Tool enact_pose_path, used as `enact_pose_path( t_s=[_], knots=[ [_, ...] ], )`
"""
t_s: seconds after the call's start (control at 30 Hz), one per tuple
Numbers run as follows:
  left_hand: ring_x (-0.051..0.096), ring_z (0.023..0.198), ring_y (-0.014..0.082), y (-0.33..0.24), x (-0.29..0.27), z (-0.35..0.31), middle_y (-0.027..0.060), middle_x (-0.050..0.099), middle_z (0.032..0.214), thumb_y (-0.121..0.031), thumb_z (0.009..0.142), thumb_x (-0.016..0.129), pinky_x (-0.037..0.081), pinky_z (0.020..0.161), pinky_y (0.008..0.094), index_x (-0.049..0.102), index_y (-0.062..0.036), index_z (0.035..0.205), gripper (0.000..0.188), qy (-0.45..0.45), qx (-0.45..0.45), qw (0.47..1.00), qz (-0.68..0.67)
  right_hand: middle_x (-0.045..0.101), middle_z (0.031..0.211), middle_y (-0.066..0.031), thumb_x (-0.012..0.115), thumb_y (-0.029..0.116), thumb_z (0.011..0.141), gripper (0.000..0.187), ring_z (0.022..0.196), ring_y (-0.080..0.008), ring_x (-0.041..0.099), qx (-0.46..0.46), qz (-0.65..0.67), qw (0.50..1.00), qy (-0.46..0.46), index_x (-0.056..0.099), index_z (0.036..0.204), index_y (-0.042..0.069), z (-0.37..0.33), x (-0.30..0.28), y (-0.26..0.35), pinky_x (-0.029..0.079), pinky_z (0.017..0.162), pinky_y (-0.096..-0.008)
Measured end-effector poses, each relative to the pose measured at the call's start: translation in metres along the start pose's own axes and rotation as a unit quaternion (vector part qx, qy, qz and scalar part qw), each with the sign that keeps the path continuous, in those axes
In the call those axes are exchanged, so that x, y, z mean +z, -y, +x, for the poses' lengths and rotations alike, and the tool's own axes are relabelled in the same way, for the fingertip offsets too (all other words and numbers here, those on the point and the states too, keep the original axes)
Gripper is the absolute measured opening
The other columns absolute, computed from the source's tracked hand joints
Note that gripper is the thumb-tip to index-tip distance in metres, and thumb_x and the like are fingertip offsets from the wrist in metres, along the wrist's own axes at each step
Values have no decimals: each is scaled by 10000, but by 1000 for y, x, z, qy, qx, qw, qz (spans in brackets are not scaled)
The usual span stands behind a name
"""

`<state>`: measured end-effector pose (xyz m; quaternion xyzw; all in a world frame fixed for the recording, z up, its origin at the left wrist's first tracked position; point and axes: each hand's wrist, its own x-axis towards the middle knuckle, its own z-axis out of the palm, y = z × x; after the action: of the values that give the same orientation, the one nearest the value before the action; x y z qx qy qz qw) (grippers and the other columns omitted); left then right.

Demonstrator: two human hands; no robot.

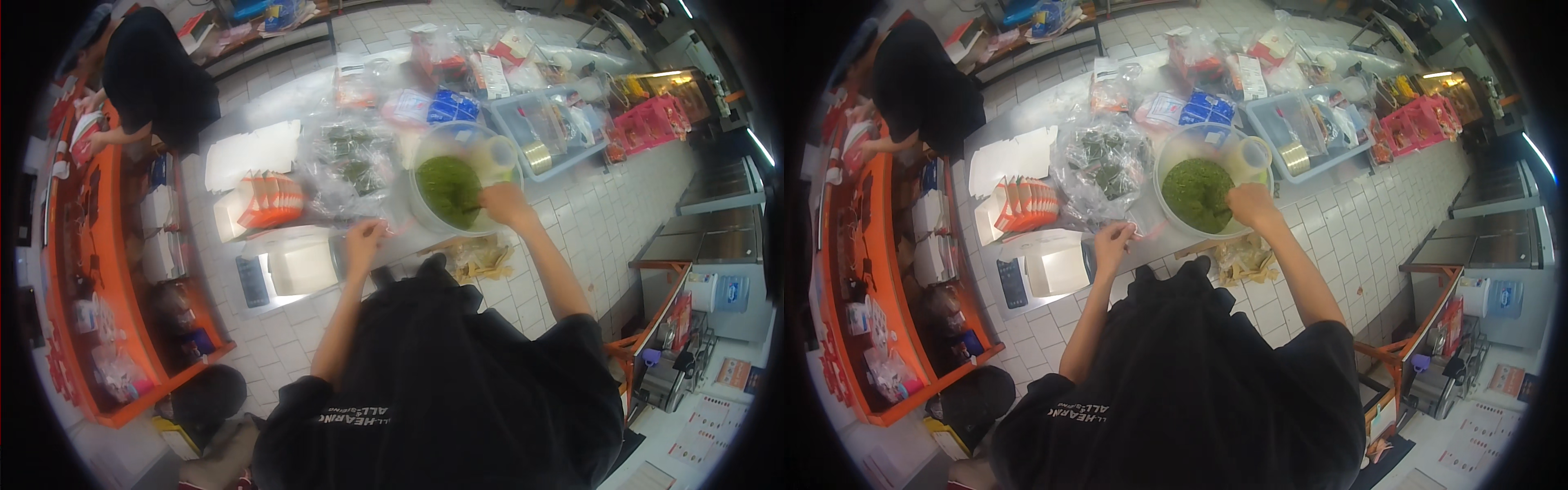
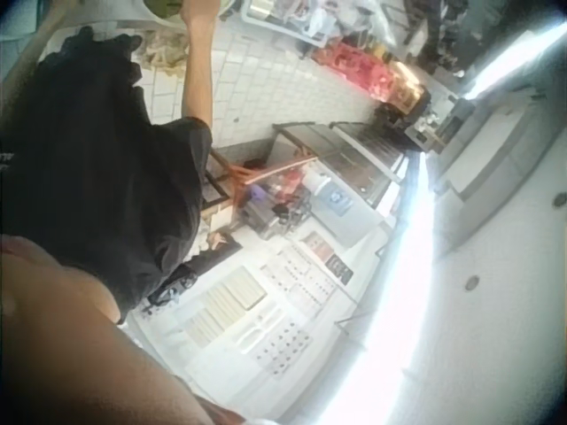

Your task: The person scoops green paste from a large container into a plastic bag, stirs the remaining paste with a spoon, and then places strips of adhesive bandages into a small box.

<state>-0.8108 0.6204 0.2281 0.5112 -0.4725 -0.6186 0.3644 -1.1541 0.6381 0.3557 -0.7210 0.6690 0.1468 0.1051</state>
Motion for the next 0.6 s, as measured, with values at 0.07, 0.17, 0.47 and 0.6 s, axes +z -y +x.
enact_pose_path(
  t_s=[0.07,0.17,0.47,0.6],
  knots=[
    [660,657,113,-21,-1,-16,62,711,778,-159,952,715,444,502,231,731,4,963,164,-4,2,999,-52,717,870,-155,697,203,864,163,873,-354,700,4,-56,994,-94,742,922,57,-10,-4,8,550,746,-463],
    [582,591,91,-46,-2,-42,39,658,723,-138,939,741,387,476,225,711,-3,915,140,-6,-10,993,-120,712,896,-116,753,252,856,214,861,-308,688,-22,70,954,-290,744,913,46,-29,-38,38,542,770,-420],
    [556,576,55,-105,7,-66,13,638,707,-103,923,760,409,497,213,704,-8,874,120,57,160,985,-17,726,919,-59,777,173,884,194,806,-138,641,-69,550,814,-176,759,1000,18,-57,-61,179,504,678,-302],
    [664,658,101,-120,2,-74,48,679,761,-73,946,720,512,561,234,698,31,884,123,122,152,981,17,742,903,-101,767,184,885,192,801,-153,691,-16,647,760,-52,769,969,12,-54,-48,164,532,715,-304]
  ],
)
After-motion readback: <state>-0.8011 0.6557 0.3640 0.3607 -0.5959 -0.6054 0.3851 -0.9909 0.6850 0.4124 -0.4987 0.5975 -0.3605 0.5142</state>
